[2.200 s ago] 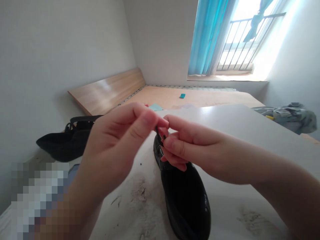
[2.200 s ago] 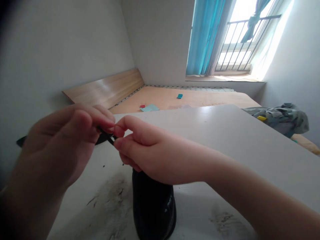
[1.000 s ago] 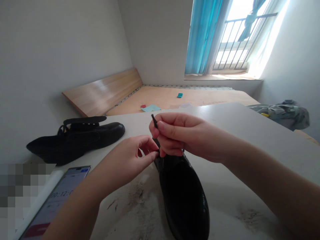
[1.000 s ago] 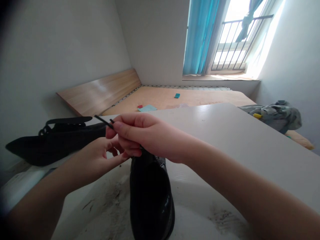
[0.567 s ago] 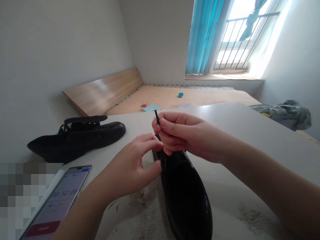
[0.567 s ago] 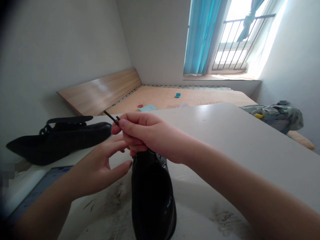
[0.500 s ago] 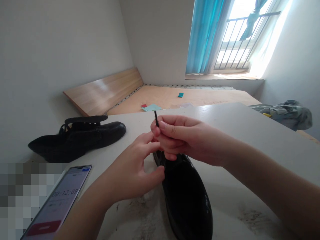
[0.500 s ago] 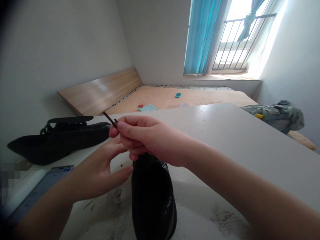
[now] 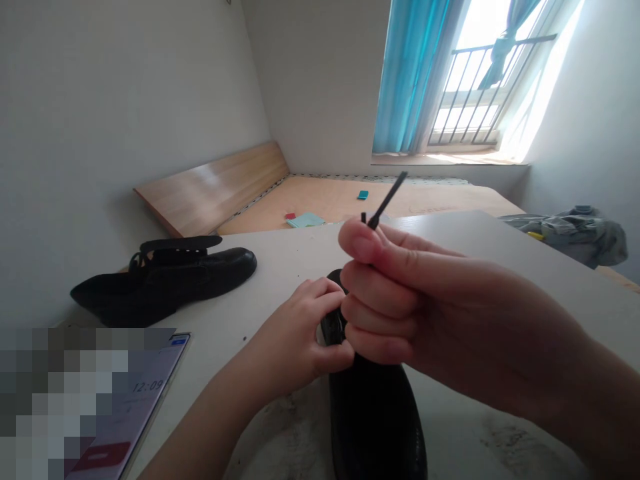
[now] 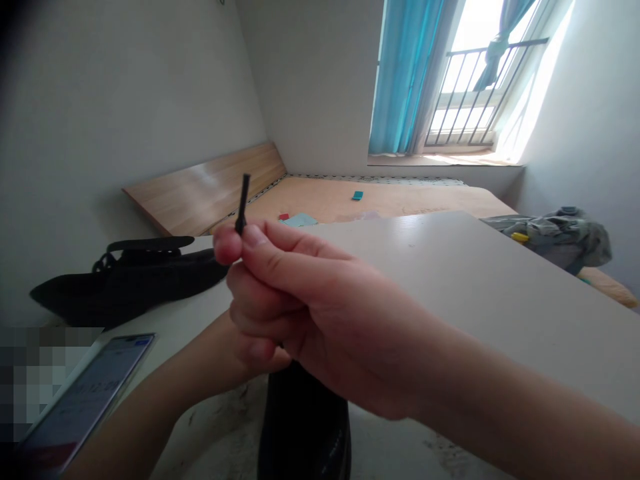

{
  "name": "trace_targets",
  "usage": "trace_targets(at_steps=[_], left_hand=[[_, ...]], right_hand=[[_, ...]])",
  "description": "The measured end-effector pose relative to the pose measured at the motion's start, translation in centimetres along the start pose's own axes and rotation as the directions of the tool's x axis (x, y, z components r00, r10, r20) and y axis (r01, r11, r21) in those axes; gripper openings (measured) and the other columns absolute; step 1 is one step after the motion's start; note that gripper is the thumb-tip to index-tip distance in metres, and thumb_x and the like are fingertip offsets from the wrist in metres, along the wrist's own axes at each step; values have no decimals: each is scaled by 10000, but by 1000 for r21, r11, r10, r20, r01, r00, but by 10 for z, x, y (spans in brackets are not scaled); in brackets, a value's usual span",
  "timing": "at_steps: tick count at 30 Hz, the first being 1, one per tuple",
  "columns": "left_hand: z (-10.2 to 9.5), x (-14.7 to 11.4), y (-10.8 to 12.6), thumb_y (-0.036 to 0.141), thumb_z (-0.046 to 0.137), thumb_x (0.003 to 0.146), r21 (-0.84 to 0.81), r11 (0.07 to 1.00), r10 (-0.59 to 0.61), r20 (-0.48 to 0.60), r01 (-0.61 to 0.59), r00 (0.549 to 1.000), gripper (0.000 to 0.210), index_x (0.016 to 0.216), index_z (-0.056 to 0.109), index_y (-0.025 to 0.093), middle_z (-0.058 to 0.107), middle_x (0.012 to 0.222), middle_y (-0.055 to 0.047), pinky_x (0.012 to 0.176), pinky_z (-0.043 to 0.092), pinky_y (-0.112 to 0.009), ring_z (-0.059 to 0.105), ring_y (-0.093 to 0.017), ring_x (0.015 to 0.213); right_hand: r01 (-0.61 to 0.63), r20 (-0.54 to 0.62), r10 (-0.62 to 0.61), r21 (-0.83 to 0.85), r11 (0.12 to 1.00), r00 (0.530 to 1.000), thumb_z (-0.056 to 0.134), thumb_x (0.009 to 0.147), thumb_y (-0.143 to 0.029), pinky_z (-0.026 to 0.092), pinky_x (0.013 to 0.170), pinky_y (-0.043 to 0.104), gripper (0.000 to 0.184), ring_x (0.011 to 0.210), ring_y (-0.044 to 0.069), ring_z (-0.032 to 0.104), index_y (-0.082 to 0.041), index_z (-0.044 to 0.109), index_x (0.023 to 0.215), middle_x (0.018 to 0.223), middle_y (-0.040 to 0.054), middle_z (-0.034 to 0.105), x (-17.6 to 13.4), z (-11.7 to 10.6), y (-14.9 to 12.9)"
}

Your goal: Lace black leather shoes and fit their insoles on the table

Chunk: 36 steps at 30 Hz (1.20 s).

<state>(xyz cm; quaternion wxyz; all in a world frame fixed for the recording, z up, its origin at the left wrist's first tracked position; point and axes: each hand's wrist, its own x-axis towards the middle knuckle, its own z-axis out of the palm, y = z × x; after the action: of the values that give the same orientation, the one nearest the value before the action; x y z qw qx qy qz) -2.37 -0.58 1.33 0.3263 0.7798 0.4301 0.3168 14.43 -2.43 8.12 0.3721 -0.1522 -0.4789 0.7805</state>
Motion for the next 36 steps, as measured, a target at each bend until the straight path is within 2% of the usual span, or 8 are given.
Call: trace_targets(at_steps=[4, 8, 14, 20, 23, 26, 28, 36], left_hand=[[4, -1, -5, 237, 689, 756, 76, 991, 106, 93, -113, 990, 142, 897, 699, 222, 633, 1089, -49, 975, 418, -378, 555, -252, 1068], [8, 0, -5, 292, 502, 932, -67, 994, 89, -29, -91, 996, 213, 842, 673, 202, 647, 997, -44, 944, 415, -330, 573, -201, 1015], [15, 7, -6, 313, 468, 942, -423, 904, -117, -95, 67, 989, 252, 757, 586, 190, 578, 595, 28, 762, 458, -278, 587, -155, 708], [15, 6, -5, 277, 473, 917, -444, 893, -177, -194, 74, 965, 265, 700, 590, 180, 480, 480, 53, 680, 473, -258, 601, -144, 614], [16, 4, -4, 294, 482, 919, -418, 903, -191, -191, 96, 963, 239, 842, 665, 161, 508, 503, 50, 684, 474, -263, 598, -146, 621], [17, 0, -3, 334, 514, 921, -293, 951, -136, -120, 96, 983, 247, 985, 688, 172, 586, 604, 31, 672, 458, -267, 586, -150, 647], [19, -3, -1, 348, 552, 909, -190, 981, -58, -74, 43, 996, 222, 945, 700, 187, 655, 736, 0, 710, 453, -272, 607, -169, 749], [22, 3, -3, 363, 451, 961, -435, 899, -132, -140, 59, 981, 385, 658, 600, 179, 533, 563, 17, 670, 443, -263, 522, -138, 616]], right_hand=[[203, -174, -266, -312, 928, 948, 438, 1006, -290, 406, 534, 212, 235, 465, 86, 274, -233, 508, 789, 551, -64, 253, 12, -15, -3], [273, -214, -482, -604, 749, 849, 482, 996, -330, 473, 665, 241, 202, 546, 84, 457, -225, 511, 825, 594, -59, 421, 26, -38, -3], [41, -199, -536, -915, 402, 820, 430, 992, -272, 404, 568, 244, 194, 606, 95, 544, -182, 525, 848, 750, -2, 575, 42, -78, 5], [-188, -119, -622, -981, -46, 774, 480, 936, -240, 319, 627, 295, 192, 648, 130, 473, -169, 634, 845, 766, 33, 628, 36, -85, -4], [-44, -137, -635, -986, 160, 760, 498, 943, -249, 311, 581, 283, 193, 588, 106, 428, -162, 657, 877, 711, 17, 596, 32, -71, -8], [123, -210, -391, -729, 674, 896, 542, 947, -339, 362, 541, 242, 203, 578, 88, 513, -165, 645, 958, 697, -1, 604, 32, -59, -3], [113, -166, -236, -537, 836, 957, 585, 928, -340, 435, 600, 221, 191, 687, 93, 608, -168, 636, 994, 804, 14, 665, 34, -55, 6], [-123, -212, -98, -821, 558, 972, 492, 959, -447, 511, 781, 283, 504, 932, 144, 595, -218, 413, 1401, 1100, 58, 604, 36, -59, 15]])
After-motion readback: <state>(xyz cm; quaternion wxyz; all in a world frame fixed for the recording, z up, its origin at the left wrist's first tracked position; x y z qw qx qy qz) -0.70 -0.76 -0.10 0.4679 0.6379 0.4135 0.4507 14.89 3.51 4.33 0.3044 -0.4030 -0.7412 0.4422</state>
